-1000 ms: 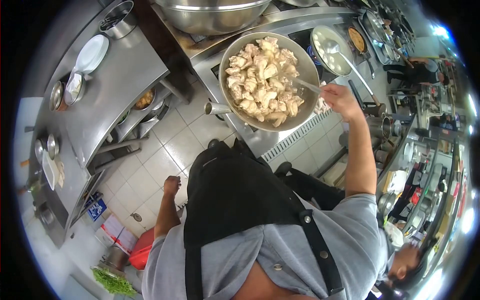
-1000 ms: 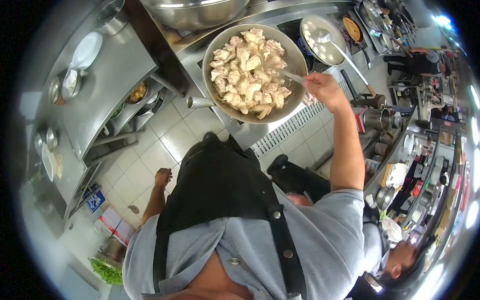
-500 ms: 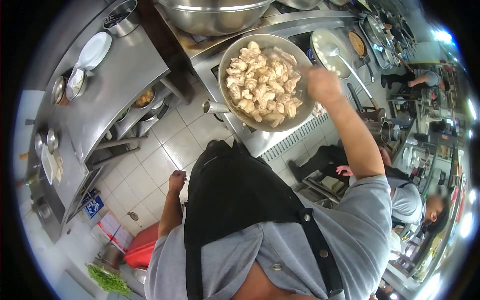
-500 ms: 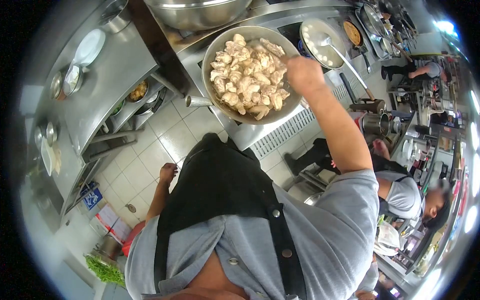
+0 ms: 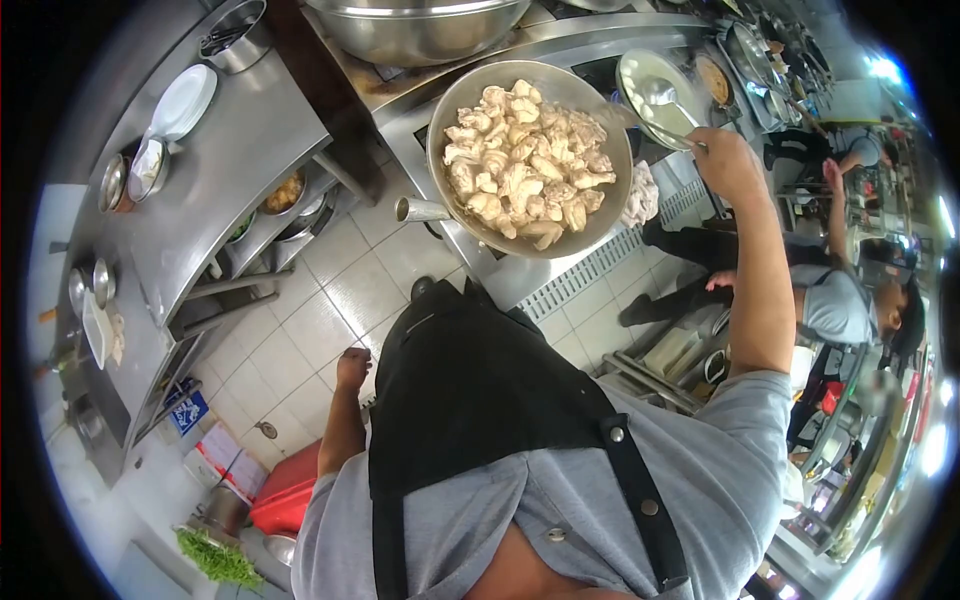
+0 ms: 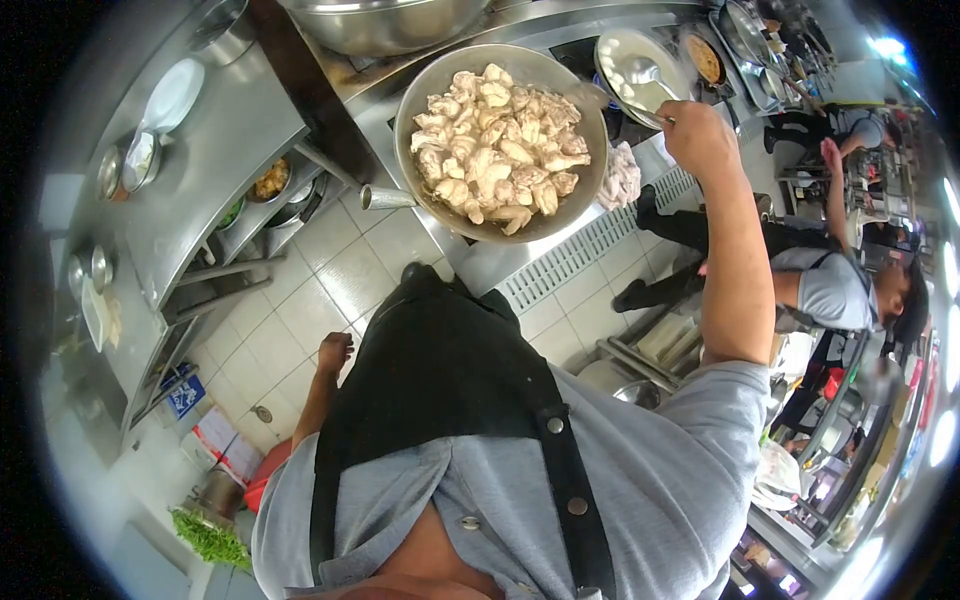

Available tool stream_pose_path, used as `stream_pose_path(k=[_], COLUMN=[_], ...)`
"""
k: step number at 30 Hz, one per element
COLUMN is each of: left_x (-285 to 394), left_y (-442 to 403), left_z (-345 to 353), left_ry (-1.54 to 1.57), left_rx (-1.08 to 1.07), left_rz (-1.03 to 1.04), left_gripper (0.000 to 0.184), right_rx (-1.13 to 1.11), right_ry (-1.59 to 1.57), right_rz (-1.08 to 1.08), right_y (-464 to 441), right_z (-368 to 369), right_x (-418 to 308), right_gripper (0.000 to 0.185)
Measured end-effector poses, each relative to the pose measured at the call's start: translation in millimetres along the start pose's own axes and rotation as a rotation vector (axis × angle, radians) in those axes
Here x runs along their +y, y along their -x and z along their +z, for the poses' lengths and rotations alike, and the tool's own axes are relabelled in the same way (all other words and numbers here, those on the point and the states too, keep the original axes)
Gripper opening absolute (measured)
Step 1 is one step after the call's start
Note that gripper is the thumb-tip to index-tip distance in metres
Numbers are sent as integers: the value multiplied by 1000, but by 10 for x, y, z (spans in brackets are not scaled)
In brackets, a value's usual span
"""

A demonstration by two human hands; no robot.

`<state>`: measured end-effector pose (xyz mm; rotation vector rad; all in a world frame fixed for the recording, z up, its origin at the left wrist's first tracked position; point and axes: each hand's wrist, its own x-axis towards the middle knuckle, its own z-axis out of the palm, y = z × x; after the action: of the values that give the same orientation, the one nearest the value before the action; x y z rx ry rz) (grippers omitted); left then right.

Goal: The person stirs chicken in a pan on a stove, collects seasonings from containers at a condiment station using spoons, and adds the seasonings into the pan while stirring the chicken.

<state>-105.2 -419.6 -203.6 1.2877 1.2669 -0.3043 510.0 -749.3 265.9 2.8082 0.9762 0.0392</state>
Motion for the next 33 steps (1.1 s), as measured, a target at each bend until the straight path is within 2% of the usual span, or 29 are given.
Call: stream_pose_path(k=[3, 6, 8, 10, 11, 13, 19, 23, 24, 28, 32, 33], left_x=[161, 326, 369, 325, 303, 146, -80, -75, -49, 202, 379, 392], left_y=[43, 162, 199, 233, 225, 275, 241, 192, 165, 163, 111, 93], left_z=[59, 106, 130, 149, 159, 102, 34, 60, 71, 172, 204, 210], left_ry=[-12, -11, -9, 6, 31, 55, -50, -42, -33, -22, -32, -36], left_rx=[16, 41, 53, 59, 51, 27, 28, 17, 19, 33, 22, 19], left_rz=[36, 111, 69, 37, 27, -9, -113, -95, -73, 19, 86, 83], left_gripper=[33, 34, 33, 31, 30, 29, 31, 32, 31, 31, 31, 31], right_rx=[-25, -653, -578, -644, -746, -652, -581, -536, -520, -316, 128, 125], right_ry=[-126, -449, -739, -962, -1037, -1111, -1245, -1178, -1140, -892, -453, -321], right_rz=[-290, 63, -150, -29, 205, 179, 255, 315, 348, 242, -117, -76], right_y=[-176, -334, -299, -270, -195, -24, 241, 309, 295, 232, 103, 107], right_z=[665, 621, 1381, 1493, 1272, 1232, 988, 760, 677, 419, 538, 544], right_x=[492, 372, 470, 226, -186, -361, -8, 100, 78, -110, -245, -390], right_gripper=[16, 16, 17, 18, 18, 20, 23, 24, 23, 23, 25, 21])
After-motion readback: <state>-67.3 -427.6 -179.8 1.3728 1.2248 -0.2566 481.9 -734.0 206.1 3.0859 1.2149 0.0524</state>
